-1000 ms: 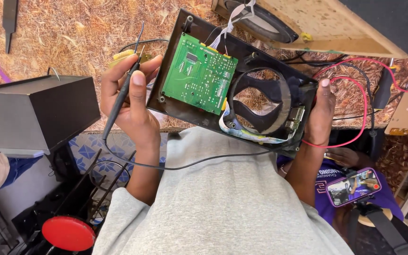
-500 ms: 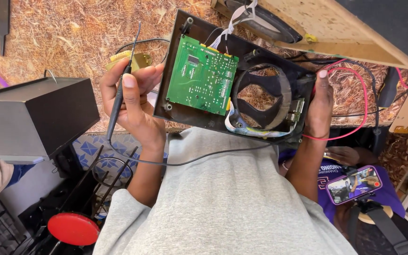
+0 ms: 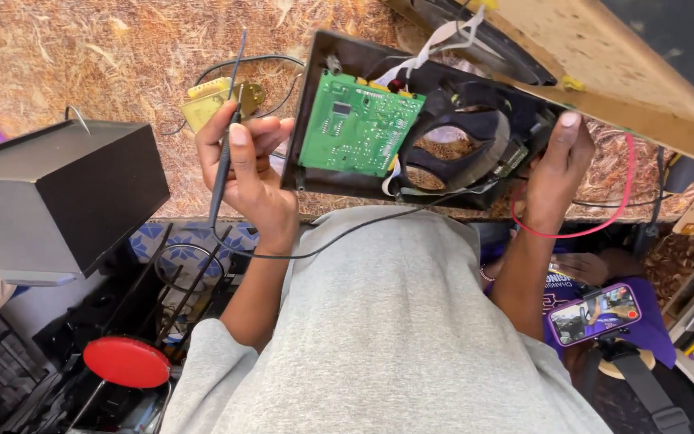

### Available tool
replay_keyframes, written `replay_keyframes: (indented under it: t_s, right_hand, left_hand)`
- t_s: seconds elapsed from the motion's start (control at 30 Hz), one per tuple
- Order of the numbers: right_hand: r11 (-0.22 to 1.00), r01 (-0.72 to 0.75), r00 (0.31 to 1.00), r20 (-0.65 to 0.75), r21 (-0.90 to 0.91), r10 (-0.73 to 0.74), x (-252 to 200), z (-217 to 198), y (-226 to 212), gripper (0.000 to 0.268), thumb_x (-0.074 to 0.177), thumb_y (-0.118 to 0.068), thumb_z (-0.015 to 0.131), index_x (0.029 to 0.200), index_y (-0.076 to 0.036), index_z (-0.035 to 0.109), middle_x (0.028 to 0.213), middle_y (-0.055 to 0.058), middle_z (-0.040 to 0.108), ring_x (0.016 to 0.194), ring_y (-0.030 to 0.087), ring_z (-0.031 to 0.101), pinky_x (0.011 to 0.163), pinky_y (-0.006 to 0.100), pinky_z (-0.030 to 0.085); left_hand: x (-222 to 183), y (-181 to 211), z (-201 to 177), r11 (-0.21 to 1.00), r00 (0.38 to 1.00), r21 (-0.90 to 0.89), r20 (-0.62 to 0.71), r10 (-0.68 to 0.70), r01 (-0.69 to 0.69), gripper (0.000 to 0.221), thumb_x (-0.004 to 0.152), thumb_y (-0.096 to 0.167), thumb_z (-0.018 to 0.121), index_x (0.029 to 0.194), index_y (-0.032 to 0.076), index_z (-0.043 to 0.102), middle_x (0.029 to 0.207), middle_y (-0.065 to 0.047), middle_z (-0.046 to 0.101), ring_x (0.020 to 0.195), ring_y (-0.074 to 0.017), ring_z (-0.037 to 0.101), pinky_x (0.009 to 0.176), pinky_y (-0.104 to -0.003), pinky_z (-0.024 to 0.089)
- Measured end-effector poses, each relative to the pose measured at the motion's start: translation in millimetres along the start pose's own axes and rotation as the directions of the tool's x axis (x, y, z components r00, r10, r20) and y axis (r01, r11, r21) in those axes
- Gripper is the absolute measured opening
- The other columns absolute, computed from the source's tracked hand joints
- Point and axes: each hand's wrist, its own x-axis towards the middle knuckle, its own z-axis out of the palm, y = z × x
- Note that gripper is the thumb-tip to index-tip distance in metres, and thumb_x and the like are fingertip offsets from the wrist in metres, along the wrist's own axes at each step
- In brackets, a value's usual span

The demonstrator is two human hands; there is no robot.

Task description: The person is using a multimeter to inspect and test various points on a circuit board located inside a disassembled speaker housing.

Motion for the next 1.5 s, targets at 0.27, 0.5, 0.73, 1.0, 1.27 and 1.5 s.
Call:
replay_keyframes:
  t_s: [0.27,0.5,0.73,1.0,1.27,1.5]
  right_hand:
    - [0.983,0.18,0.982,-0.05,-0.031,-0.181,-7,18,-67,0.046,0.118,-0.027,0.062,0.085,-0.008,0.037,0.082,0.002,0.032,0.082,0.017,0.034,0.075,0.039,0.03]
    - [0.995,0.092,0.994,-0.07,0.038,-0.089,-7,11,-50,0.061,0.114,-0.033,0.068,0.075,-0.014,0.025,0.072,-0.003,0.018,0.071,0.011,0.02,0.065,0.036,0.017]
    - [0.995,0.029,0.998,-0.066,0.096,-0.022,-7,10,-50,0.053,0.111,-0.041,0.072,0.081,-0.015,0.036,0.074,-0.004,0.03,0.075,0.011,0.032,0.07,0.035,0.029]
    - [0.988,0.073,0.997,-0.016,0.139,-0.072,-3,12,-69,0.043,0.111,-0.038,0.069,0.086,-0.011,0.046,0.081,-0.004,0.04,0.081,0.011,0.037,0.074,0.034,0.034]
    - [0.989,0.062,0.997,-0.055,0.134,-0.055,-4,-9,-53,0.056,0.112,-0.036,0.071,0.077,-0.016,0.032,0.072,-0.006,0.027,0.071,0.01,0.027,0.068,0.033,0.023]
    - [0.991,0.077,0.993,-0.095,0.109,-0.067,-6,-9,-44,0.043,0.114,-0.036,0.067,0.087,-0.012,0.044,0.08,-0.003,0.037,0.078,0.012,0.034,0.072,0.034,0.031]
  left_hand:
    - [8,13,-7,0.998,0.999,0.065,0.031,0.021,-0.023,0.023,0.108,0.017,0.055,0.128,0.005,0.055,0.089,-0.021,0.071,0.073,-0.0386,0.075,0.071,-0.042,0.065]
    - [52,24,-44,0.818,0.925,0.437,0.106,0.366,-0.374,0.02,0.111,0.018,0.053,0.128,0.009,0.058,0.103,-0.019,0.074,0.098,-0.0299,0.075,0.091,-0.04,0.061]
    - [43,13,-58,0.842,0.968,0.486,0.194,0.157,-0.234,0.024,0.108,0.008,0.06,0.131,0.007,0.056,0.13,-0.017,0.066,0.129,-0.0273,0.064,0.114,-0.039,0.055]
    - [22,-11,-43,0.863,0.965,0.476,0.258,0.046,-0.169,0.022,0.098,0.001,0.066,0.117,0.013,0.064,0.117,-0.009,0.07,0.111,-0.024,0.071,0.093,-0.034,0.066]
    - [-3,-14,-6,0.961,0.934,0.032,0.23,-0.274,0.274,0.025,0.105,0.024,0.061,0.118,0.003,0.061,0.114,-0.023,0.073,0.11,-0.0337,0.074,0.098,-0.04,0.065]
    - [-1,-10,-4,0.948,0.89,0.086,0.327,-0.316,0.305,0.028,0.106,0.03,0.058,0.12,0.005,0.059,0.118,-0.024,0.072,0.114,-0.0319,0.074,0.099,-0.038,0.064]
